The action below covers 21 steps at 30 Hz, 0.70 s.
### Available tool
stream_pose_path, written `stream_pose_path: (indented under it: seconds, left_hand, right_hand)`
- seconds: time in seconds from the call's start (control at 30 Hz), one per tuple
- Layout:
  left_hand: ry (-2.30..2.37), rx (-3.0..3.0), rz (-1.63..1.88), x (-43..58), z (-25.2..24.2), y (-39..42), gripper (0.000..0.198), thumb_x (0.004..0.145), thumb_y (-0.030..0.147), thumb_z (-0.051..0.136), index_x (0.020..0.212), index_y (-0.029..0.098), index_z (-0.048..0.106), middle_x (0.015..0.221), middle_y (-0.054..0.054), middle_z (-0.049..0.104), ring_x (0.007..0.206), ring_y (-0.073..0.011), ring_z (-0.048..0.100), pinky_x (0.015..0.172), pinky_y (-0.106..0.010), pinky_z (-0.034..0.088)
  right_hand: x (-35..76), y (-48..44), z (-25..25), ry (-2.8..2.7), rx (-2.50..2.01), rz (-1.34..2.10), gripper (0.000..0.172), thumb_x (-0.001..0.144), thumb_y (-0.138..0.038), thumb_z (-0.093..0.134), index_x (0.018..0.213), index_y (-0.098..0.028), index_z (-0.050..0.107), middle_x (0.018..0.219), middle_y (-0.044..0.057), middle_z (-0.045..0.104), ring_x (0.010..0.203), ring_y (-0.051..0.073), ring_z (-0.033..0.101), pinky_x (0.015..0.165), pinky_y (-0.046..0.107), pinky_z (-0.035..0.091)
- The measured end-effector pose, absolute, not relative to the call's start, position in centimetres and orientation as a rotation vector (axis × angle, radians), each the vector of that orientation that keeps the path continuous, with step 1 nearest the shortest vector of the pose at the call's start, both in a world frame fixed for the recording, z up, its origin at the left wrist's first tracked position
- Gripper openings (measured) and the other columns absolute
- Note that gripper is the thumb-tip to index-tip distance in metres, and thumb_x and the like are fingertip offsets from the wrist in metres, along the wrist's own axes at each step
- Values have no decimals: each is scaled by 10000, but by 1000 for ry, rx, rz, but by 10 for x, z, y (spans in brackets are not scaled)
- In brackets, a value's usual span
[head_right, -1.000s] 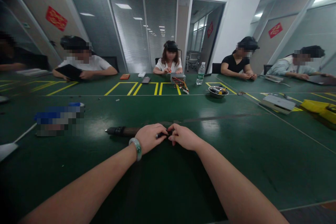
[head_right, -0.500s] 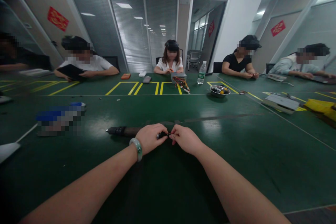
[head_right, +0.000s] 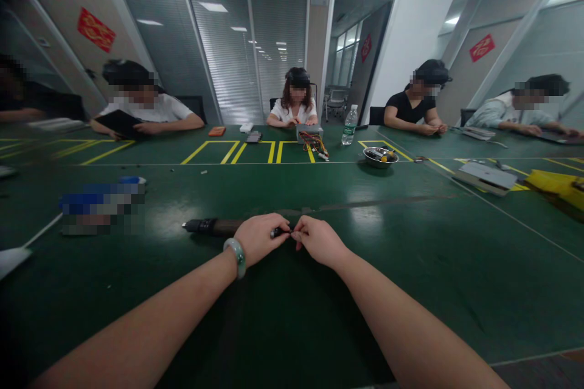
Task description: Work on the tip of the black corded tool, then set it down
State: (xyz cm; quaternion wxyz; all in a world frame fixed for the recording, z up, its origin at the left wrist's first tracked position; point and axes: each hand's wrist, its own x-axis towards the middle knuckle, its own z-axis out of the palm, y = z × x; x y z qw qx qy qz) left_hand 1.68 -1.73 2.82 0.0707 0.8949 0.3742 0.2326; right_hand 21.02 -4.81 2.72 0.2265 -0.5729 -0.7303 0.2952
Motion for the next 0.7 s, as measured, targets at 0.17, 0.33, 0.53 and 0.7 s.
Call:
stream_pose_path:
  seconds: [0.17, 0.33, 0.53, 0.7]
  left_hand:
    - [1138, 2686, 690, 17, 26, -17, 102, 831, 321, 588, 870, 237, 632, 968, 24, 661, 877, -163, 608, 795, -307, 447]
    - [1126, 2698, 704, 17, 23, -15, 97, 835, 318, 590, 864, 236, 635, 971, 26, 660, 879, -158, 606, 813, -306, 443]
    - [1140, 2699, 685, 18, 24, -16, 113, 846, 333, 580, 868, 237, 635, 960, 26, 658, 876, -158, 601, 806, -306, 442]
    - [1160, 2699, 634, 18, 29, -18, 117, 846, 330, 576, 879, 232, 630, 920, 15, 651, 845, -160, 599, 781, -299, 445]
  right_hand:
    - [208, -46, 23, -1978, -1579, 829, 117, 858, -298, 520, 869, -200, 583, 678, -37, 668, 632, 104, 583, 609, 216, 368]
    - [207, -43, 23, -1980, -1598, 860, 138, 857, -314, 518, 857, -195, 587, 680, -32, 672, 619, 105, 575, 592, 217, 358]
    - [205, -45, 18, -1936, -1649, 775, 139, 865, -328, 516, 880, -198, 562, 674, -36, 667, 636, 106, 580, 580, 218, 347]
    - [205, -43, 19, -1959, -1583, 834, 235, 868, -296, 512, 1084, -202, 514, 686, -44, 666, 664, 110, 593, 585, 217, 356]
